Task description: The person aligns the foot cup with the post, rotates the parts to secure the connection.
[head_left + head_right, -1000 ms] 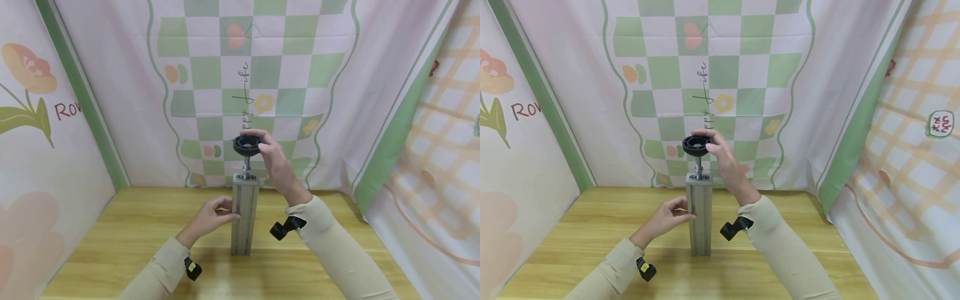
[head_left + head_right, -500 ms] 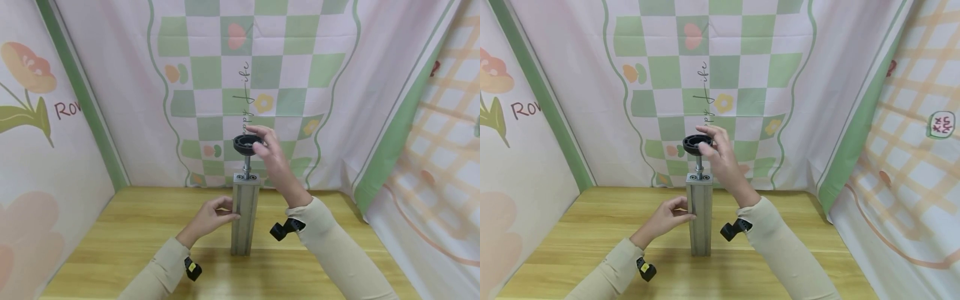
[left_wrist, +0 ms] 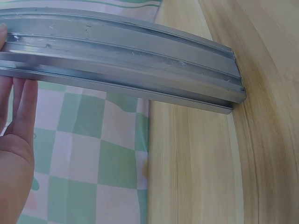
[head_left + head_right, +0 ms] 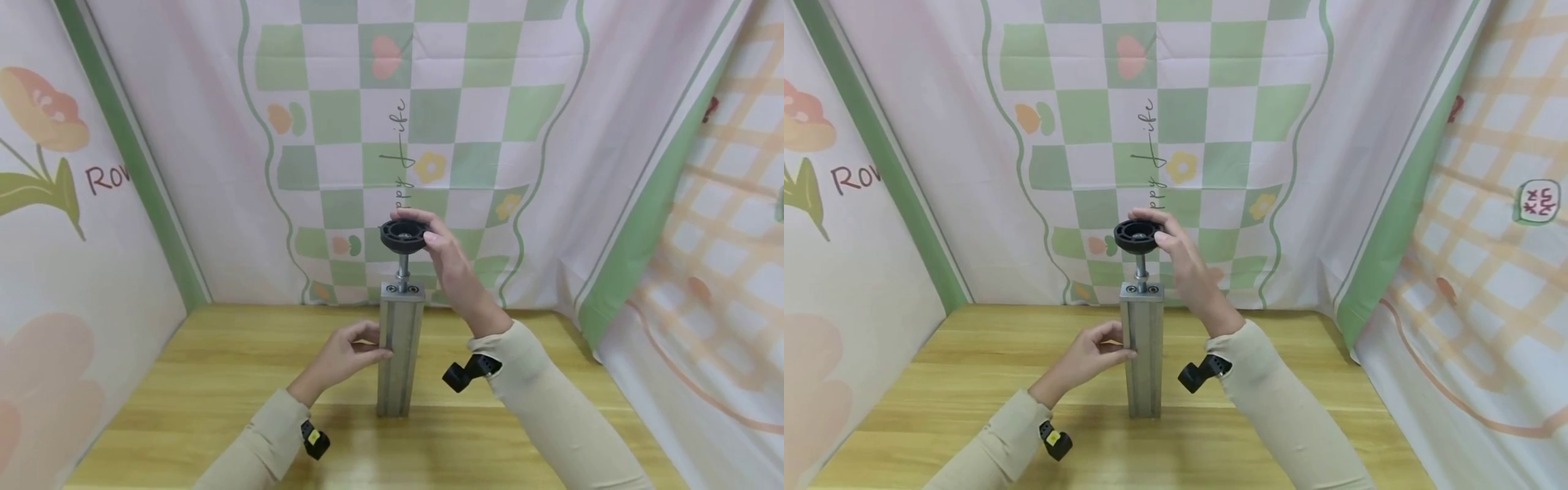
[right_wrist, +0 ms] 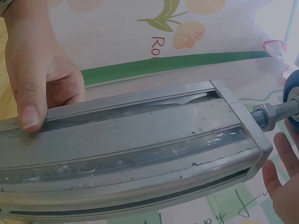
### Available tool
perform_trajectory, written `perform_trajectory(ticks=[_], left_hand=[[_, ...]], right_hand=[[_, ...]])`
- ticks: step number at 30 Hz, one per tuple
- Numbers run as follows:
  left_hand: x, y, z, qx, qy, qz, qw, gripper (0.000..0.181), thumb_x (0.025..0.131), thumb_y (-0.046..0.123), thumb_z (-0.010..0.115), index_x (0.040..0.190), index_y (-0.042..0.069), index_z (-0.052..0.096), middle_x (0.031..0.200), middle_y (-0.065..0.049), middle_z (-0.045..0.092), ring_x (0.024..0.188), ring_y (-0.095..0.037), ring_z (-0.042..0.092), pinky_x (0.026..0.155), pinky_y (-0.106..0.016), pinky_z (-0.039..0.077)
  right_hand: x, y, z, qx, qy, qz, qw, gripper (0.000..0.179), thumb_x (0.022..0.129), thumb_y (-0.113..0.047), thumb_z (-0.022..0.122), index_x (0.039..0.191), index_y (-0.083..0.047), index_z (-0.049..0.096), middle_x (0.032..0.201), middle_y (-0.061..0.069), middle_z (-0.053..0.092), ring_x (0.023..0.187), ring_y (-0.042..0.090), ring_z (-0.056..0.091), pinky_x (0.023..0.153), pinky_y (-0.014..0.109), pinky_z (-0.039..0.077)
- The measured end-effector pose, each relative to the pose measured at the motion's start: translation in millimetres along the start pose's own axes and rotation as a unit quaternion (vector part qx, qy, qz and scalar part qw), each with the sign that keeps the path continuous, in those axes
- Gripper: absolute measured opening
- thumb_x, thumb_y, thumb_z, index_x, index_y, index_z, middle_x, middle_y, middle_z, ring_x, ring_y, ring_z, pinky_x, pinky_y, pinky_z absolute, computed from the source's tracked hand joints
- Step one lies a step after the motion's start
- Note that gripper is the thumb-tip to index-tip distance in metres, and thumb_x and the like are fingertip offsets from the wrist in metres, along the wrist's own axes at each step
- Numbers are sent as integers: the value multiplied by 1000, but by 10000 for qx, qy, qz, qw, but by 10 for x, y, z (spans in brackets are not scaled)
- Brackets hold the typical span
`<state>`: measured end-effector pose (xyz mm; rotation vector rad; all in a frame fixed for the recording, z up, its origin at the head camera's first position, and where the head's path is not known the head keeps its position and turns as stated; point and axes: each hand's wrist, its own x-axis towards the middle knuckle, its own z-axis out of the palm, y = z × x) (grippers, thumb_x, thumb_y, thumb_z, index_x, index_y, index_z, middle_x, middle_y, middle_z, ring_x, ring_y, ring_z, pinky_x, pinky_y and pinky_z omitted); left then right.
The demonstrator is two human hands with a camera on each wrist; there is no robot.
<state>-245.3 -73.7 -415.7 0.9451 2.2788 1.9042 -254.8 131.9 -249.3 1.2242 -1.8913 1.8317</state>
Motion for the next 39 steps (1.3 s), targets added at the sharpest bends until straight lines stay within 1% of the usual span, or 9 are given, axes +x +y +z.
perform_trajectory(ticks=[6,11,14,17,22,25,28,33,39], left_hand=[[1,19,-8,-41,-24,22,10000,29,89,6,77,115,4,67,106,-10,68,97,-23,68,83,-34,60],[-3,11,-13,-41,-38,57,10000,29,89,6,77,116,4,67,107,-9,68,98,-23,68,84,-34,60],[-8,0,-18,-15,-38,86,10000,29,89,7,77,116,5,67,107,-9,69,98,-23,68,83,-35,60],[-10,-6,-22,-22,-38,94,9999,29,89,8,77,116,5,67,106,-9,69,97,-23,68,83,-35,61],[-6,-20,-18,-25,-65,19,10000,29,89,8,78,116,5,67,106,-10,68,96,-23,69,83,-34,61],[-1,-24,-11,-12,-63,-44,10000,30,89,7,78,117,5,67,105,-11,68,95,-23,69,83,-34,61],[6,-28,-7,6,-76,-84,9999,30,89,7,77,117,5,66,105,-11,68,94,-23,69,83,-33,61],[7,-29,-14,-12,-115,-129,9998,31,89,8,77,118,5,66,106,-11,67,96,-23,69,84,-33,60],[2,-18,-24,42,-102,-152,9998,32,89,9,78,118,5,66,107,-11,67,97,-23,68,84,-33,60]], right_hand=[[-13,-19,-5,-250,237,144,9993,48,100,-23,35,140,0,48,135,13,55,121,28,53,110,42,34],[-34,-36,3,-252,448,365,9980,50,95,-27,52,138,-1,48,126,14,54,104,29,55,92,34,49],[-28,-41,8,-531,567,326,9964,51,94,-30,62,136,-3,51,125,11,49,98,27,53,83,31,49],[-16,-43,11,-968,662,211,9929,53,92,-34,68,134,-6,54,126,10,45,96,25,50,85,35,46],[-1,-60,10,-1042,413,144,9936,51,99,-32,48,144,-7,48,140,10,40,119,28,47,104,46,36],[16,-61,-1,-715,137,84,9973,55,101,-25,30,150,-2,40,150,12,37,135,34,37,115,47,26],[20,-59,-15,-422,0,60,9991,57,101,-20,23,151,3,35,154,15,37,142,33,31,120,44,18],[9,-58,-19,-131,-163,129,9997,56,100,-15,20,150,6,35,157,15,35,145,32,28,121,43,19],[8,-56,-34,-131,-232,76,9996,54,100,-14,21,146,8,40,153,15,41,139,29,38,115,39,29]])
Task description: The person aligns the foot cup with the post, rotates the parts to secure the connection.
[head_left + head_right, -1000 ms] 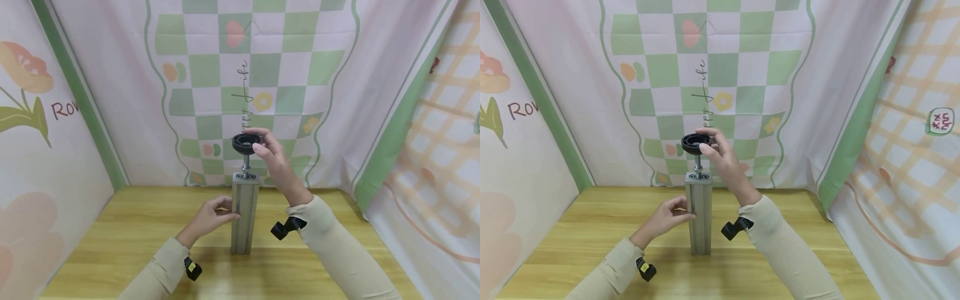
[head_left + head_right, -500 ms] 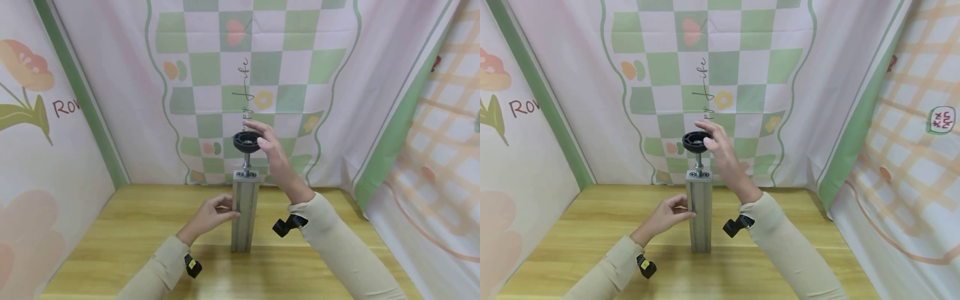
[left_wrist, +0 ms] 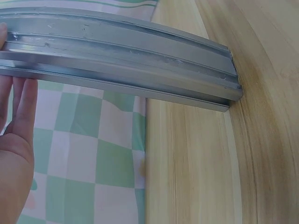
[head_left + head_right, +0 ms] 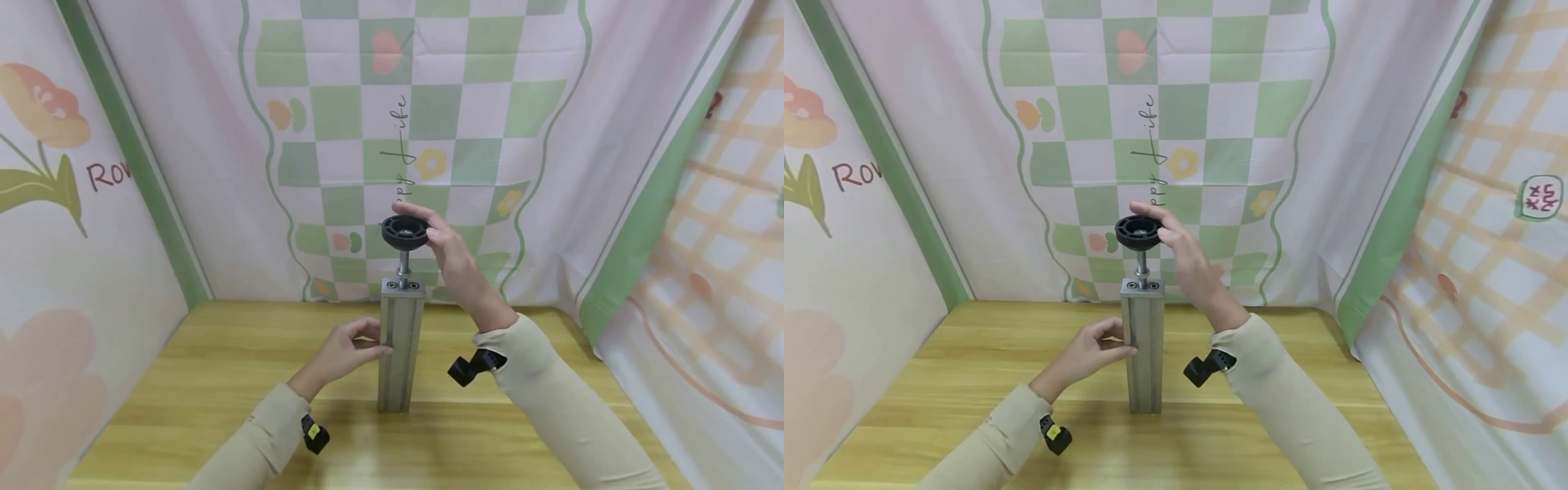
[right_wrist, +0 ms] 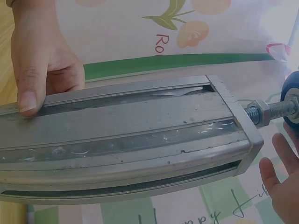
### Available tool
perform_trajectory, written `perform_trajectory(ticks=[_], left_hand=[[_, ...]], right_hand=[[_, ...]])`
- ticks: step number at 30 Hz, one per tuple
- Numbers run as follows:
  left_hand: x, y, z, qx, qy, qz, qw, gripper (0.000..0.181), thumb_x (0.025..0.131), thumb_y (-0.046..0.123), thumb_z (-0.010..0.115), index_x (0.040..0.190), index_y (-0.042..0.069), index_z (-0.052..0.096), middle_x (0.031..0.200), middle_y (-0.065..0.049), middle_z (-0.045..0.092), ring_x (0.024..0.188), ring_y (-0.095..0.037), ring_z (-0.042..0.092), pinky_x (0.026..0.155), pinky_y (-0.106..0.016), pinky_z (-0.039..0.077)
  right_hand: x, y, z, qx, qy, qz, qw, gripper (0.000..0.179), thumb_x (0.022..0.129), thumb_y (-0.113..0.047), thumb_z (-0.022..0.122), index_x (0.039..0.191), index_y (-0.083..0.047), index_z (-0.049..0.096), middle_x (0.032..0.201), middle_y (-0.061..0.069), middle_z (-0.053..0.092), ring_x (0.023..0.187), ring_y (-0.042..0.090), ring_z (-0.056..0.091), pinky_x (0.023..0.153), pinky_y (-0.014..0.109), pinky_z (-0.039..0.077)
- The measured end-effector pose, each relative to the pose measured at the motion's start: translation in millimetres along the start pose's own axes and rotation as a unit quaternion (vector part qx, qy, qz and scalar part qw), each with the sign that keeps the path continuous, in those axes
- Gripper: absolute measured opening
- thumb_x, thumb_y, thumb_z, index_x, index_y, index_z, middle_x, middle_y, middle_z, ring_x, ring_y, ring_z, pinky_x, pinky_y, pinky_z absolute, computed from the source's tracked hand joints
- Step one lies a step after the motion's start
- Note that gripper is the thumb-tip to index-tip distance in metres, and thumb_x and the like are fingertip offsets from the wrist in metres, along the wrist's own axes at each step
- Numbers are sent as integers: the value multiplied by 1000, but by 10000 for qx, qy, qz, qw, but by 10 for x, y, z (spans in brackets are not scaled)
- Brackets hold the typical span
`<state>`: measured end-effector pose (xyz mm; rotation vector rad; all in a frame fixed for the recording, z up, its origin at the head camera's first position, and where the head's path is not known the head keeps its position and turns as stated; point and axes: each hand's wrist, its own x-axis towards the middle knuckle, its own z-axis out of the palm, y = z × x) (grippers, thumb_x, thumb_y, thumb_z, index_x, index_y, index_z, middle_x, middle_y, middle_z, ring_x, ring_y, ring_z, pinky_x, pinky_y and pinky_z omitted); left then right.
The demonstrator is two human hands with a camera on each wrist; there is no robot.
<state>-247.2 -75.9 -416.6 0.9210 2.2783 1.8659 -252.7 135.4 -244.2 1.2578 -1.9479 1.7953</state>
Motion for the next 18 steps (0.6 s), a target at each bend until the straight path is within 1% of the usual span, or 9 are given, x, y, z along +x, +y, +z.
perform_trajectory(ticks=[4,8,10,12,15,17,18], left_hand=[[-6,6,3,1,2,-17,10000,32,89,9,78,118,5,66,107,-11,67,96,-22,68,84,-32,60],[-13,6,2,-28,-7,-11,10000,32,89,9,78,118,5,65,106,-10,67,95,-22,69,84,-32,60],[-19,9,2,-42,5,-10,10000,32,89,9,78,118,5,65,106,-11,67,95,-22,69,84,-32,60],[-22,8,1,-48,13,-21,10000,32,89,9,78,118,5,65,106,-11,67,95,-22,69,83,-32,60],[-21,9,0,-49,3,-56,10000,32,89,10,78,118,5,65,106,-11,66,95,-23,69,83,-33,60],[-16,11,0,-68,-14,-67,10000,32,89,9,78,119,6,65,107,-11,66,95,-23,69,83,-33,60],[-14,14,0,-70,-12,-59,10000,32,89,9,78,119,6,66,107,-11,66,95,-23,69,83,-33,60]], right_hand=[[-8,-5,-13,-76,-39,64,9999,54,100,-16,22,145,6,42,150,14,44,133,26,44,113,39,32],[-15,-8,-11,-183,-33,173,9997,53,101,-19,23,145,2,44,148,11,45,131,25,46,114,41,30],[-16,-2,-10,-320,18,180,9993,53,101,-20,25,145,1,45,146,11,47,129,25,47,114,43,30],[-21,0,-9,-422,121,189,9989,52,101,-23,28,144,0,46,142,12,51,126,25,50,112,42,33],[-28,2,-6,-490,303,188,9982,50,100,-25,38,142,-1,48,135,13,53,115,27,54,103,40,42],[-31,-1,-1,-469,419,207,9978,50,98,-27,45,140,-1,49,133,12,50,106,28,55,95,36,48],[-30,1,1,-502,461,187,9975,49,97,-26,49,140,-1,49,132,11,48,102,28,54,90,34,48]])
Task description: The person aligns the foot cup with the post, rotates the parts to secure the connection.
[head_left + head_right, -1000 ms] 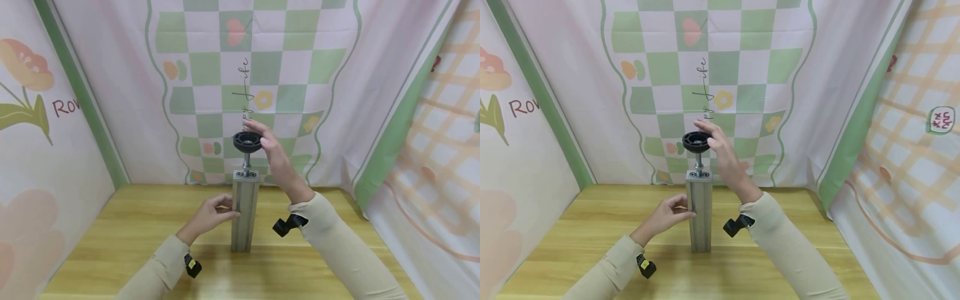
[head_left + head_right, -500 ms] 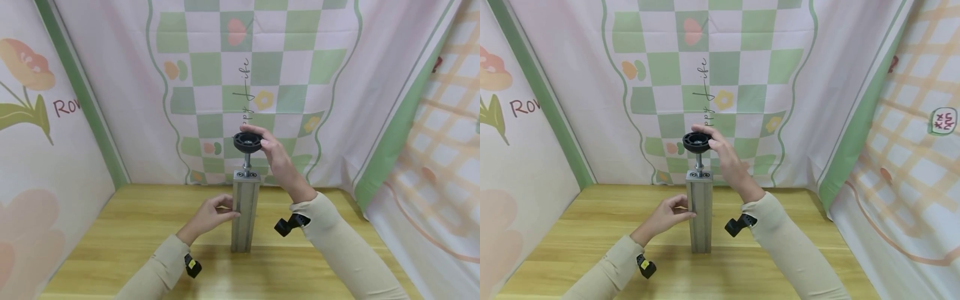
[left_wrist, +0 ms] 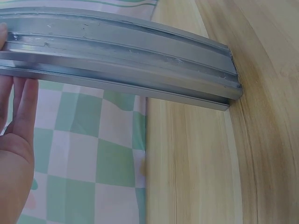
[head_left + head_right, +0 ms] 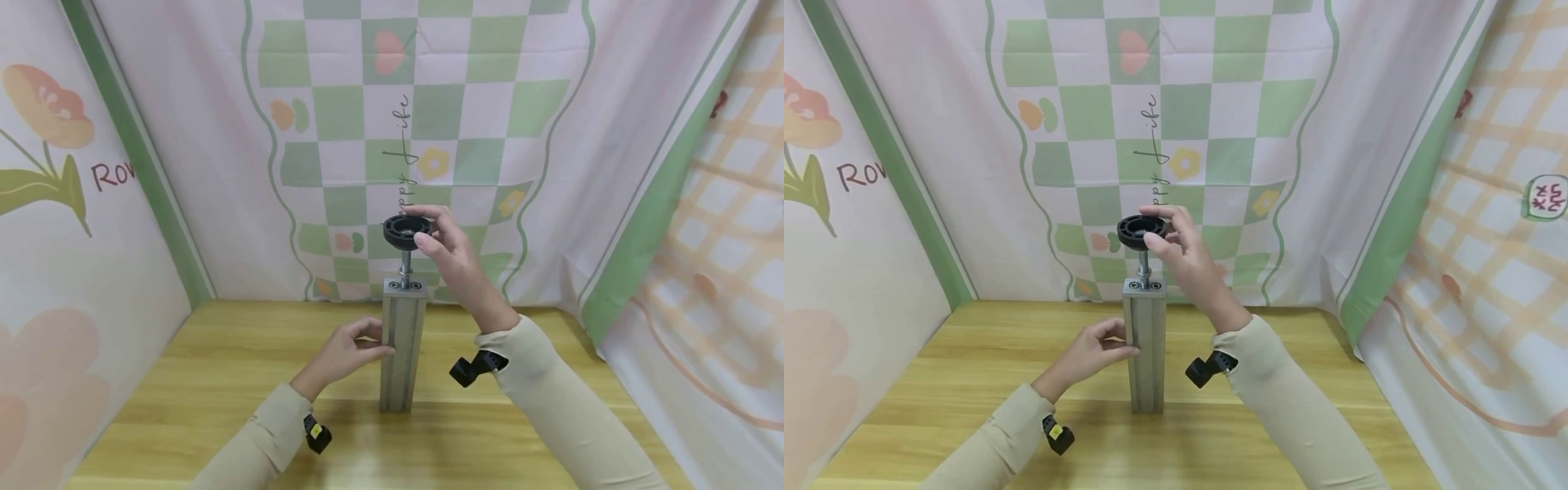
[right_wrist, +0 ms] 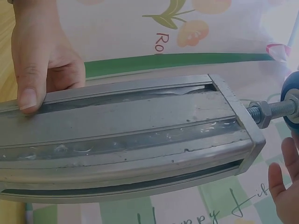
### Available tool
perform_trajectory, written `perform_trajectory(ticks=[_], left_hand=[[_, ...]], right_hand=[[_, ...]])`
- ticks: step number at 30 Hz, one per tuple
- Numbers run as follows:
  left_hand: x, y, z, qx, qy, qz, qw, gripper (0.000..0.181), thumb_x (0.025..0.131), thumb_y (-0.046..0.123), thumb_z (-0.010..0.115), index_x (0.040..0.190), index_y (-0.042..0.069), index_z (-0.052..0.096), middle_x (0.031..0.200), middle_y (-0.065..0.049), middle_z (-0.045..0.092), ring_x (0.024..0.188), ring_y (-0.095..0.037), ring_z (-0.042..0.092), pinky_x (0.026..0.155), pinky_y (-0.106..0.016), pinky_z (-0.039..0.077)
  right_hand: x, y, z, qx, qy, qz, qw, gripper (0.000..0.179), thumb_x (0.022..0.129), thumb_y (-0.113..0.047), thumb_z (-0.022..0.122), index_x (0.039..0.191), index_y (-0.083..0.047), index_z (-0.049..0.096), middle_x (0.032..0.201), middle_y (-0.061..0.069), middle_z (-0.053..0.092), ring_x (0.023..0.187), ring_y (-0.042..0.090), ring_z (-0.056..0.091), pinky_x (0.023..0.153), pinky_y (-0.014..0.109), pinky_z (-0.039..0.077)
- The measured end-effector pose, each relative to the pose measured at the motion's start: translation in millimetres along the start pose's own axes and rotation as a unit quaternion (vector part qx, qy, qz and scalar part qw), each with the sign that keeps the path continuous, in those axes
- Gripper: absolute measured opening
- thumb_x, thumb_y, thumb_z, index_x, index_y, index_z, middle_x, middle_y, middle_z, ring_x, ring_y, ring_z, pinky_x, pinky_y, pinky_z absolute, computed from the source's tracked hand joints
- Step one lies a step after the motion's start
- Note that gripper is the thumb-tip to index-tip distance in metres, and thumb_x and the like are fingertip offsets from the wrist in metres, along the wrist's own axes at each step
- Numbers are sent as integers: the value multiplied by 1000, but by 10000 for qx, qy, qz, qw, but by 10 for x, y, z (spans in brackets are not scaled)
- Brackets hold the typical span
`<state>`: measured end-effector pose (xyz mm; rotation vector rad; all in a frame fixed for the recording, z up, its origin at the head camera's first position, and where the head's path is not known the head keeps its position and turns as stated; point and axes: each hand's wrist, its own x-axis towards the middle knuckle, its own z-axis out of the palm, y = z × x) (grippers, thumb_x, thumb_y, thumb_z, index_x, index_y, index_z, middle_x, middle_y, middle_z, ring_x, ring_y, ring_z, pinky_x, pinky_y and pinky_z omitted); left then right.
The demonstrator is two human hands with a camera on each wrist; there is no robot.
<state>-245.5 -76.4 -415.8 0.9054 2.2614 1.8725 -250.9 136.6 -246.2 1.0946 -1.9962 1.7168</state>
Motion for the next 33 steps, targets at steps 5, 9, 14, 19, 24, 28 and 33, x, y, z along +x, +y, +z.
perform_trajectory(ticks=[5,9,14,19,24,28,33], left_hand=[[7,-11,4,-18,-10,114,9999,31,89,8,78,118,7,67,106,-8,68,97,-23,68,84,-34,60],[10,-15,1,-22,-23,143,9999,30,89,8,78,117,8,67,106,-6,69,97,-22,68,84,-34,60],[10,19,-3,-52,-47,152,9999,30,90,9,78,117,6,66,107,-9,68,98,-23,68,84,-35,60],[5,25,3,-49,-48,156,9999,29,89,8,78,115,4,66,106,-10,68,98,-25,67,84,-35,60],[-2,6,12,0,2,147,9999,29,88,7,78,114,4,66,104,-10,68,97,-25,68,84,-34,60],[-1,-3,16,-2,23,174,9998,29,88,7,78,115,4,67,104,-10,68,97,-25,68,84,-34,60],[1,-6,17,-6,24,167,9999,29,88,8,78,115,5,67,105,-10,68,96,-25,68,83,-34,60]], right_hand=[[-1,-3,-3,-372,229,-117,9990,50,93,-25,64,137,-2,52,127,8,42,89,25,43,79,31,43],[11,-22,-7,-634,345,-105,9973,57,91,-38,73,136,-8,56,121,6,41,85,26,41,75,29,43],[20,-27,-7,-1016,507,-130,9934,71,82,-60,76,134,-15,60,116,5,40,82,24,45,75,31,42],[14,-15,14,-1171,417,-247,9919,70,91,-64,61,137,-11,57,131,12,40,108,22,44,91,39,39],[28,25,22,-343,-55,-214,9992,56,103,-31,29,144,2,45,154,15,34,139,24,31,114,49,25],[23,57,16,247,-202,-105,9994,58,102,-24,21,146,8,40,156,15,37,144,23,29,119,49,16],[10,66,8,508,-221,-29,9985,59,102,-27,21,147,7,40,155,14,39,143,22,32,118,49,18]])
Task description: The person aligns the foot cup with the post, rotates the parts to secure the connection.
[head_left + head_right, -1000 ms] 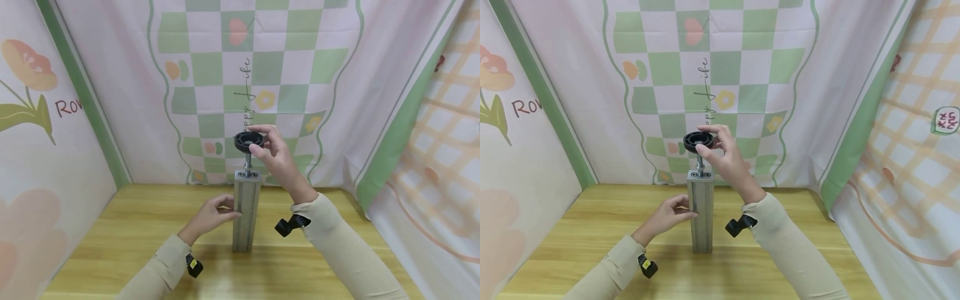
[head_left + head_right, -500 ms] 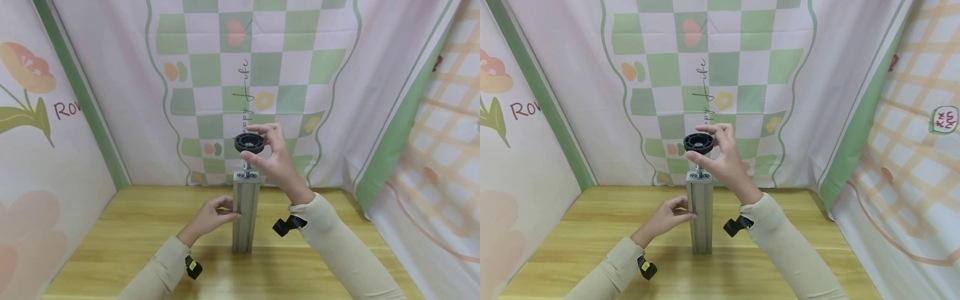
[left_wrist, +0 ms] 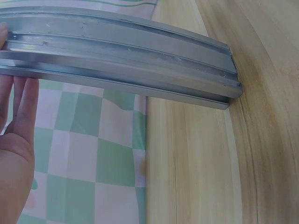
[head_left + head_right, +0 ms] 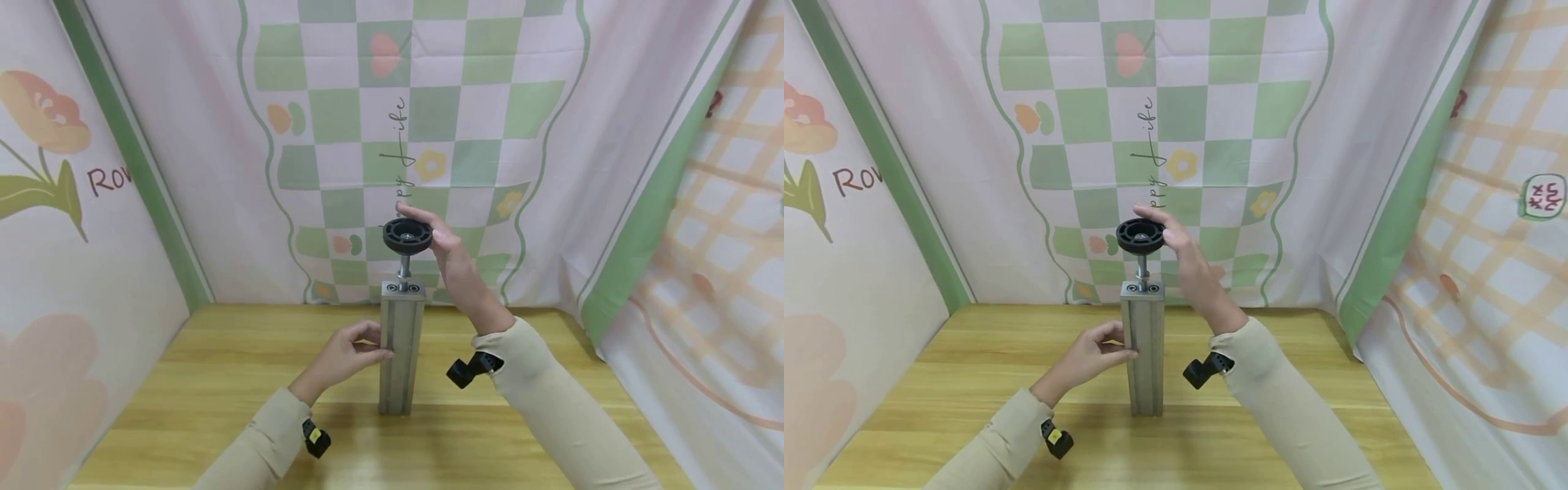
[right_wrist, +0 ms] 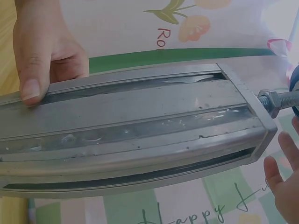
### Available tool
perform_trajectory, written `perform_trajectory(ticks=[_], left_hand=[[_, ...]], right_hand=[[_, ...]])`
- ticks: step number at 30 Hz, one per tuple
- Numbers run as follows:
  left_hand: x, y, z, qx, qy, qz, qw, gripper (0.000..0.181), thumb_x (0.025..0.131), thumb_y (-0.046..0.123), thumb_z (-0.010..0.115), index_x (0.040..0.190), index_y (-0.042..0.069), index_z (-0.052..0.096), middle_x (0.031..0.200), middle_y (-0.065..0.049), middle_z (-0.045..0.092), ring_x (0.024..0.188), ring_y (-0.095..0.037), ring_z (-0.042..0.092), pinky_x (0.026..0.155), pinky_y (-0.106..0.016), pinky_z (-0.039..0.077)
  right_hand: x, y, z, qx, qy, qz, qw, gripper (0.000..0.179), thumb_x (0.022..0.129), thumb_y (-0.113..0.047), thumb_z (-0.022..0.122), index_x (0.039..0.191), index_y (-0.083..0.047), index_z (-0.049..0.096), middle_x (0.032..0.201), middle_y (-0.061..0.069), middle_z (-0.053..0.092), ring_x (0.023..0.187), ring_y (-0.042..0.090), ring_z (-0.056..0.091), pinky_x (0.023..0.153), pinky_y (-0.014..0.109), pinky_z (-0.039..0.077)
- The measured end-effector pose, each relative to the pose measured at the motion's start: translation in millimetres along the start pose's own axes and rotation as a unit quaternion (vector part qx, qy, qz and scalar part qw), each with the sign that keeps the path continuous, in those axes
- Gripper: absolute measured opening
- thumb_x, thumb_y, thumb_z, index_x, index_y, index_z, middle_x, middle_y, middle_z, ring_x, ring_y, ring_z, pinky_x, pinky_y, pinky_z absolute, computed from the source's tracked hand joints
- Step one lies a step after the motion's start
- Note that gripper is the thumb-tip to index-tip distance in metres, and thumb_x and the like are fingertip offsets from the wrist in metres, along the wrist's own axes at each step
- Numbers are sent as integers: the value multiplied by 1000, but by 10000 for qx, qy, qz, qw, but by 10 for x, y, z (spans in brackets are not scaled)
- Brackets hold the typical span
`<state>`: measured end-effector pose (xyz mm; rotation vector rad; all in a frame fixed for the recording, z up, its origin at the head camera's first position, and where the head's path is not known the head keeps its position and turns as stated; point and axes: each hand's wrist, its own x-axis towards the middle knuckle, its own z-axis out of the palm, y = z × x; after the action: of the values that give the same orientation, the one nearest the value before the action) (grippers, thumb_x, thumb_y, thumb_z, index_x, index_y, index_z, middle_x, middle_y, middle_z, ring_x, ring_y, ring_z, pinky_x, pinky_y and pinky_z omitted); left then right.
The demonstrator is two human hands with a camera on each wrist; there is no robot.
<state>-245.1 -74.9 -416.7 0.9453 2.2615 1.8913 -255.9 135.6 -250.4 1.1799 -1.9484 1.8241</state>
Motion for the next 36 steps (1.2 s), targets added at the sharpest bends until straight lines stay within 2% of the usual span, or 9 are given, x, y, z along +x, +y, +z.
perform_trajectory(ticks=[7,11,16,20,24,29,33,36], left_hand=[[-1,4,5,-3,1,-19,10000,29,88,8,78,114,5,67,105,-10,68,96,-25,68,84,-34,60],[-1,-1,5,10,27,-22,10000,29,88,7,78,115,4,66,104,-10,68,96,-24,68,84,-33,60],[-3,-11,5,53,52,35,10000,29,89,7,78,115,4,66,104,-10,68,96,-24,68,85,-33,60],[-7,-23,6,51,45,60,10000,28,89,8,78,115,5,66,104,-9,68,95,-23,68,84,-33,60],[-7,-31,5,73,27,103,9999,28,89,11,79,114,7,67,104,-7,68,95,-22,68,84,-33,60],[-2,-27,0,18,-11,200,9998,28,89,12,79,114,7,67,104,-7,69,95,-22,69,83,-35,61],[2,-31,-1,-5,-16,175,9998,28,88,10,79,113,7,67,103,-7,69,95,-22,69,83,-34,61],[-1,-32,3,18,-4,96,10000,28,88,10,79,113,8,67,103,-7,69,95,-23,69,83,-34,61]], right_hand=[[7,3,-30,-1,-239,-212,9995,55,101,-22,22,144,6,43,149,17,44,133,27,43,108,43,33],[-2,-1,-51,-162,-214,-226,9994,53,101,-20,24,143,3,47,144,12,50,130,27,46,111,42,32],[-29,-29,-57,-386,-23,17,9993,49,101,-25,33,142,-4,50,139,9,55,125,26,51,112,47,32],[-44,-43,-51,-396,118,132,9991,49,99,-29,44,141,-5,50,129,12,57,109,28,55,100,43,44],[-40,-45,-38,-434,233,79,9988,50,96,-26,52,139,0,48,126,11,51,97,28,52,85,33,51],[-15,-57,-14,-882,516,-125,9947,49,92,-23,65,134,0,53,124,9,45,88,24,47,81,31,46],[-2,-56,13,-1391,712,-262,9874,55,90,-33,70,134,-3,55,122,8,43,93,22,45,85,36,42],[0,-48,36,-1359,676,-314,9879,55,95,-37,57,139,-3,51,133,10,41,111,23,44,94,40,40]])
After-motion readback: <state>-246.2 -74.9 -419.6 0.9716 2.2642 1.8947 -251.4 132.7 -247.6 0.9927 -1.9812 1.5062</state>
